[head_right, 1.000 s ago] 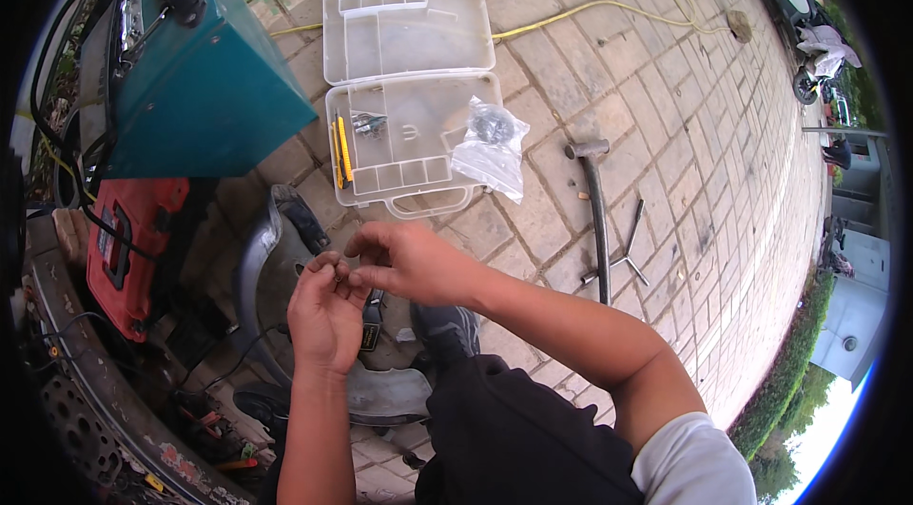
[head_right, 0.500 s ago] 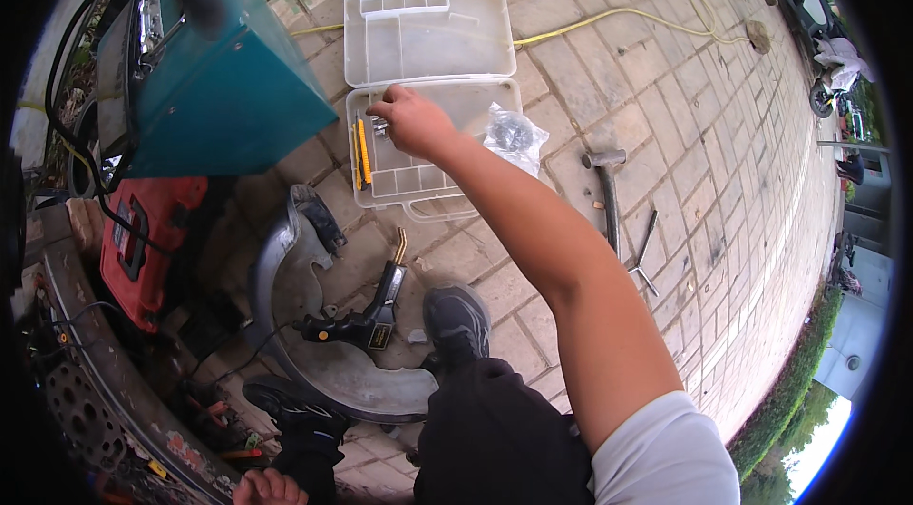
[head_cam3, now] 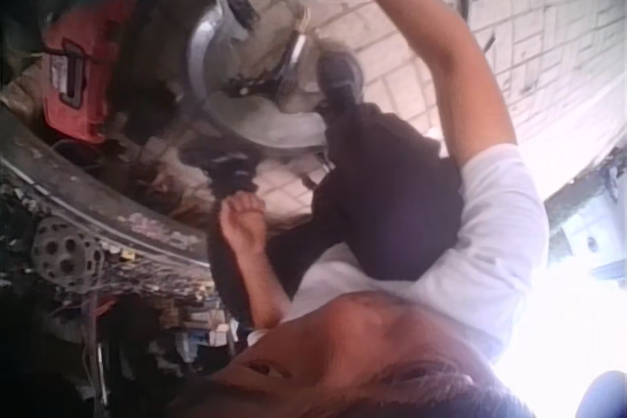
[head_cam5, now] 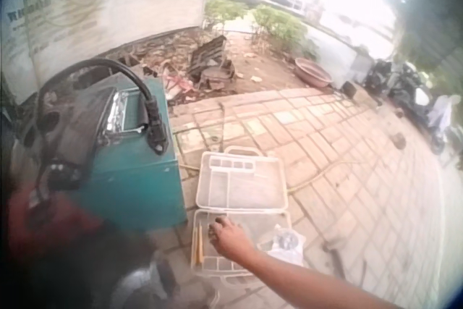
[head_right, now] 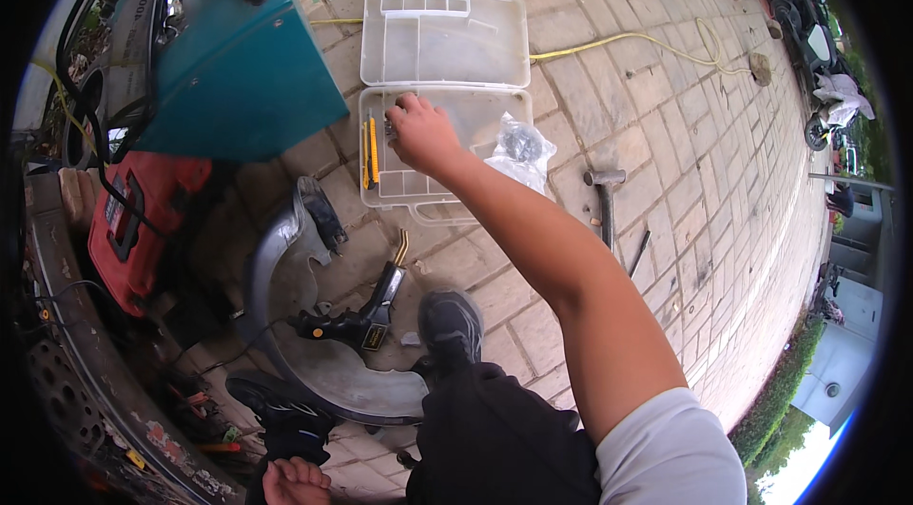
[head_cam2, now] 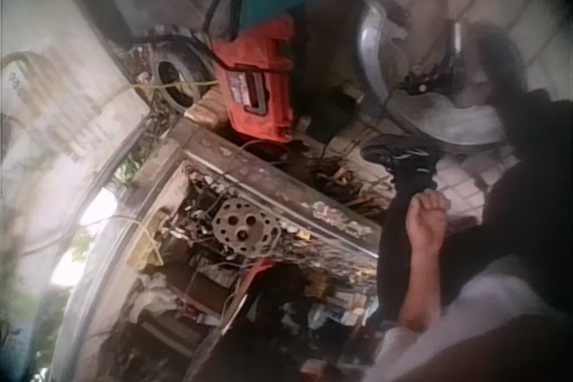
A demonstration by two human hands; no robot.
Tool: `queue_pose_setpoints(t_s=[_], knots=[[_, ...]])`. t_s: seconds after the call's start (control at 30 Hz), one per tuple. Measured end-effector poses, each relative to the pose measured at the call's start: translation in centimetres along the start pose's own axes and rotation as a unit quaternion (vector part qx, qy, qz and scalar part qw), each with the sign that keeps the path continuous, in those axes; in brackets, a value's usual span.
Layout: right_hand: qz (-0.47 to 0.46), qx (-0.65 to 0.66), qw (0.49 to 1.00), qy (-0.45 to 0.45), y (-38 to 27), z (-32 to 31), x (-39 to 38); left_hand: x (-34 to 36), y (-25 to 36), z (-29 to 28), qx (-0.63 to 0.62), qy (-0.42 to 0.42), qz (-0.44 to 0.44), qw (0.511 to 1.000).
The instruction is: The person sits on the ground and selects small metal fasteners from a compartmentalized plastic case. They then use a heat gun to apply heat to a grey scooter fender, moving the nozzle along its surface. The person handles the fasteners and the fender throughout the clip.
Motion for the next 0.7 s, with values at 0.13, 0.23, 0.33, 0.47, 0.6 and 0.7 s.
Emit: queue_pose_setpoints(t_s=[0.13,0.23,0.33,0.47,0.6,0.7], knots=[[-0.015,-0.011,0.999,0.027,-0.8,-0.5,0.0,0.0,0.2,0.0,0.004,0.01,0.005,1.0],[0.014,-0.024,0.999,-0.022,-0.7,0.3,0.0,0.1,0.1,0.2,0.001,0.0,-0.002,1.0],[0.034,-0.012,0.999,-0.034,-0.4,0.2,0.0,0.2,-0.1,0.2,-0.004,-0.001,-0.007,1.0],[0.044,-0.025,0.998,-0.035,-0.2,0.0,-0.2,0.0,-0.1,0.1,-0.011,-0.002,-0.006,1.0],[0.052,-0.042,0.998,-0.01,-0.4,0.0,-0.2,-0.1,-0.3,0.0,-0.012,-0.003,-0.012,1.0],[0.075,-0.002,0.997,0.011,0.2,0.0,-0.4,-0.1,-0.4,0.1,-0.007,-0.005,-0.014,1.0]])
Point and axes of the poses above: each hand's wrist, its own x-axis towards the middle knuckle, its own z-axis out of the palm, y = z × x, the point moved 9 cm from there along x, towards the middle knuckle, and after that the axes turned 1 degree about -y, right-handed, at the moved point
